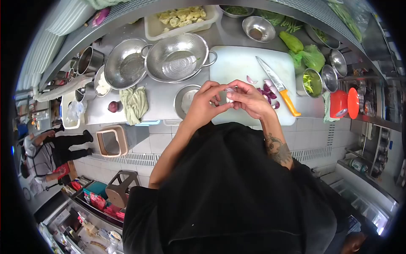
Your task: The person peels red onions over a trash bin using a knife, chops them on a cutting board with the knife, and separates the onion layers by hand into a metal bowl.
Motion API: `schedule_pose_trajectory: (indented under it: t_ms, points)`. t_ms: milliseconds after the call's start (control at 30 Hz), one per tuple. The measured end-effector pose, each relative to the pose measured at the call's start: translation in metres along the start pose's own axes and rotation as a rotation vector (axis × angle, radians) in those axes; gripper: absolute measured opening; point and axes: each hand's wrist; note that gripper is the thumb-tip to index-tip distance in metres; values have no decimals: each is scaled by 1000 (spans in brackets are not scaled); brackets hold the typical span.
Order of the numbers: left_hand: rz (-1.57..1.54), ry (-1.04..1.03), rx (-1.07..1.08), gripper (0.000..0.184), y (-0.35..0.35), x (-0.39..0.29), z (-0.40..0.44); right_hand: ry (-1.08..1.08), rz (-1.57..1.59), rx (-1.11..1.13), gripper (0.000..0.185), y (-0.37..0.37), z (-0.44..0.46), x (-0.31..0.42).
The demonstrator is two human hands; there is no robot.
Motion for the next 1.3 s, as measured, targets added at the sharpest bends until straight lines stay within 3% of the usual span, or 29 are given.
schedule_pose_trajectory:
  t_ms: [133, 267, 433, 500, 567, 600, 667, 700, 767, 933, 1000, 1033, 1067, 1167, 1300]
  points:
    - [-113, 62, -75, 47, 18, 5, -15, -88, 133, 146, 22, -14, 16, -4]
    - [-399, 196, -175, 39, 25, 15, -29, -155, 20, 190, 24, -25, 26, -7]
    - [-366, 276, -347, 35, 22, 35, -45, -93, -299, 121, 30, -50, 52, -22]
    - [-361, 298, -383, 34, 24, 40, -53, -182, -350, 88, 35, -57, 54, -19]
    - [-129, 353, -455, 36, 29, 46, -58, -198, -341, 89, 42, -52, 60, -25]
    - [-125, 352, -464, 36, 31, 44, -59, -215, -322, 75, 49, -53, 62, -25]
    - [410, -66, -469, 37, 33, 39, -62, -249, -409, 46, 52, -54, 64, -23]
    - [412, -64, -472, 37, 32, 33, -61, -283, -493, 10, 56, -56, 64, -20]
    - [133, 41, -369, 40, 31, 21, -59, -307, -549, 62, 59, -63, 65, -16]
    - [91, 70, -333, 39, 37, 30, -63, -308, -571, 123, 65, -70, 60, -10]
    - [25, 70, -375, 37, 40, 32, -66, -200, -426, 162, 54, -62, 55, -10]
    - [-204, 145, -416, 34, 40, 37, -68, -201, -425, 161, 54, -57, 55, -13]
    - [-433, 220, -454, 31, 41, 40, -71, -83, -436, 166, 43, -52, 56, -20]
    - [-504, 267, -490, 29, 46, 30, -69, 104, -446, 117, 26, -60, 44, -20]
    - [-676, 239, -528, 27, 39, 31, -67, 334, -573, 28, 29, -69, 44, -24]
Point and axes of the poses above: each hand's wrist, its own z-axis towards the middle knuckle, its own y-axis out of the back of the hand, x = y × z, and after that the axes turned 8 degrees about -z, right-handed
